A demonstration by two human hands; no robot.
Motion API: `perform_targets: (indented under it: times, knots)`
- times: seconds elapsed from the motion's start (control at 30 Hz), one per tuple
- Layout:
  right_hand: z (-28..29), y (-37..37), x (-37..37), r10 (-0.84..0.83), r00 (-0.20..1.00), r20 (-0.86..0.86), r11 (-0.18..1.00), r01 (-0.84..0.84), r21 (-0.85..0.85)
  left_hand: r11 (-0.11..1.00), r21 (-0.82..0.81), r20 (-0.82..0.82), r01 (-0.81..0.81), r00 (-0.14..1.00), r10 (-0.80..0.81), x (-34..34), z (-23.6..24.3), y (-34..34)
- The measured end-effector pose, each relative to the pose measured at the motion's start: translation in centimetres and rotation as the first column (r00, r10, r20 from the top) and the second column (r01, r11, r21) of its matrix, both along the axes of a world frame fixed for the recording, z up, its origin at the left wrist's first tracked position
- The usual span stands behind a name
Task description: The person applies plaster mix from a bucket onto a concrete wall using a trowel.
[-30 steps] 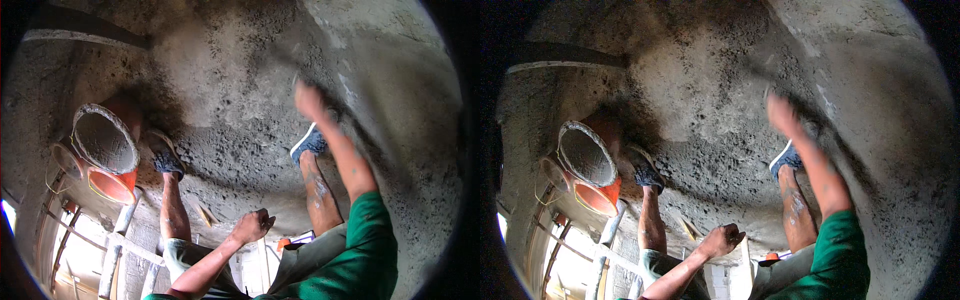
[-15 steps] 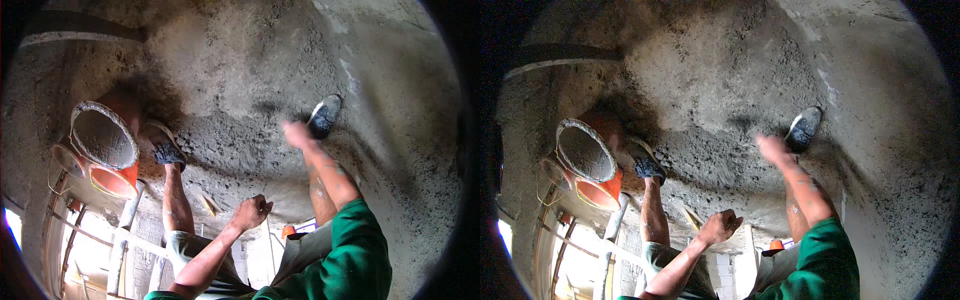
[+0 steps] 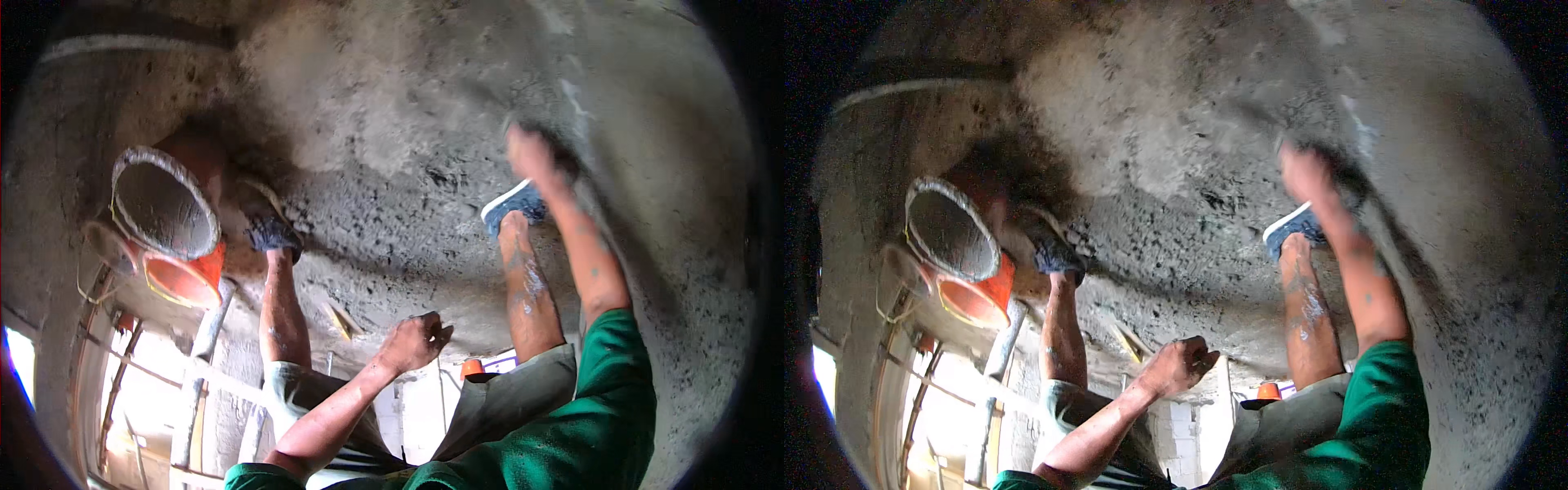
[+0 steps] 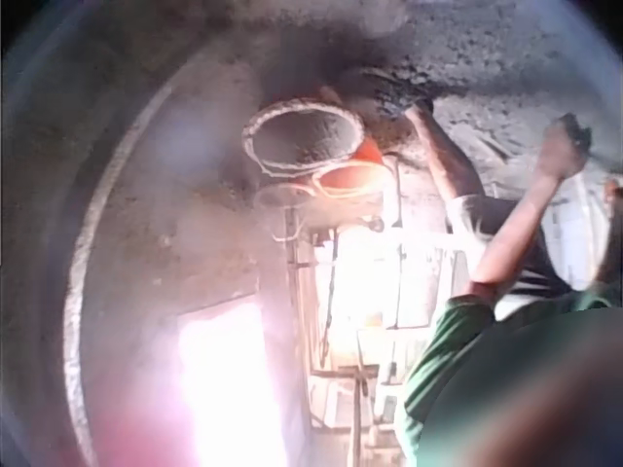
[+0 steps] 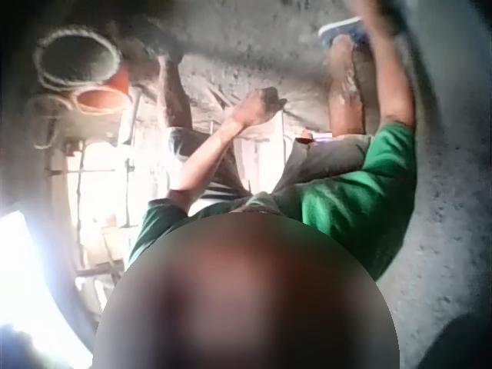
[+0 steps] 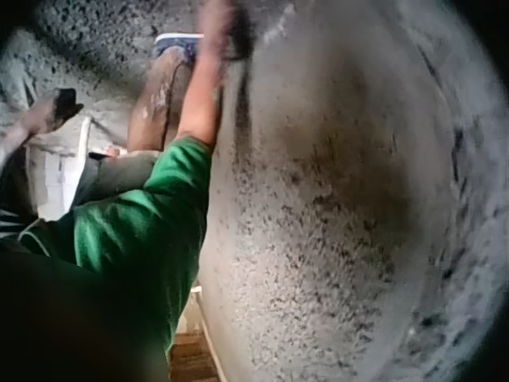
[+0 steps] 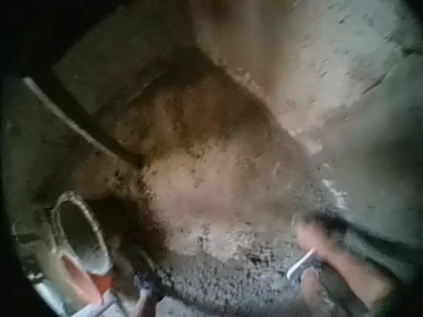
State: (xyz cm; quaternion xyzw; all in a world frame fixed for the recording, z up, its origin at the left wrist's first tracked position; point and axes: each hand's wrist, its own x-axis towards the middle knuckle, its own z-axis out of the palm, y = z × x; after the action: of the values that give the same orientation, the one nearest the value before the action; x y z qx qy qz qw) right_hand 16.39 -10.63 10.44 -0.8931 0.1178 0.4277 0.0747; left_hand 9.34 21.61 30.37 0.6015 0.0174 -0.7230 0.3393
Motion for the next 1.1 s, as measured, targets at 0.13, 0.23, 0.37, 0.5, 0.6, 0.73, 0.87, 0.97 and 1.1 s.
perform_targets:
  times: [0.13, 0.23, 0.37, 0.5, 0.6, 0.73, 0.87, 0.97, 1.1]
  knots:
    - [-8.0, -1.2, 6.6, -0.003, 0.85, 0.526, 0.999, 0.026, -0.036, 1.0, 0.001, 0.038, -0.02, 0.999, 0.02, -1.3, -0.8, 0.2]
    - [-9.6, 5.8, -2.8, -0.207, 0.956, 0.206, 0.977, 0.193, 0.087, 0.994, 0.085, 0.04, -0.068, 0.997, 0.064, -1.3, -1.1, 0.4]
    - [-3.6, 17.6, -19.4, 0.133, 0.909, -0.395, 0.962, -0.023, 0.271, 0.997, 0.054, 0.04, -0.061, 0.997, 0.059, -0.9, -1.1, 0.7]
    - [1.8, 18.8, -21.8, -0.098, 0.955, -0.282, 0.878, 0.216, 0.428, 0.999, 0.002, 0.091, -0.033, 0.995, 0.032, -1.1, -1.7, 2.4]
    - [4.3, 15.6, -20.9, -0.339, 0.889, -0.307, 0.845, 0.432, 0.315, 0.999, -0.042, 0.127, 0.029, 0.992, -0.024, -1.6, -1.2, 3.6]
    - [4.0, 6.9, -20.3, -0.574, 0.819, -0.003, 0.817, 0.573, 0.066, 0.965, 0.003, 0.15, 0.261, 0.954, -0.258, -1.7, 0.1, 3.4]
    - [-3.1, -6.8, -13.6, -0.33, 0.901, 0.283, 0.927, 0.365, -0.081, 0.995, -0.017, 0.223, 0.101, 0.97, -0.095, -4.4, 0.6, 1.7]
    - [-8.2, -9.6, -10.1, -0.282, 0.822, 0.496, 0.947, 0.322, 0.004, 0.997, -0.02, 0.217, 0.076, 0.974, -0.07, -8.7, 0.1, 1.1]
    - [-4.2, 1.4, -20.7, -0.098, 0.967, 0.235, 0.991, 0.073, 0.115, 0.971, 0.073, 0.129, 0.228, 0.963, -0.236, -13.5, -1.1, 1.4]
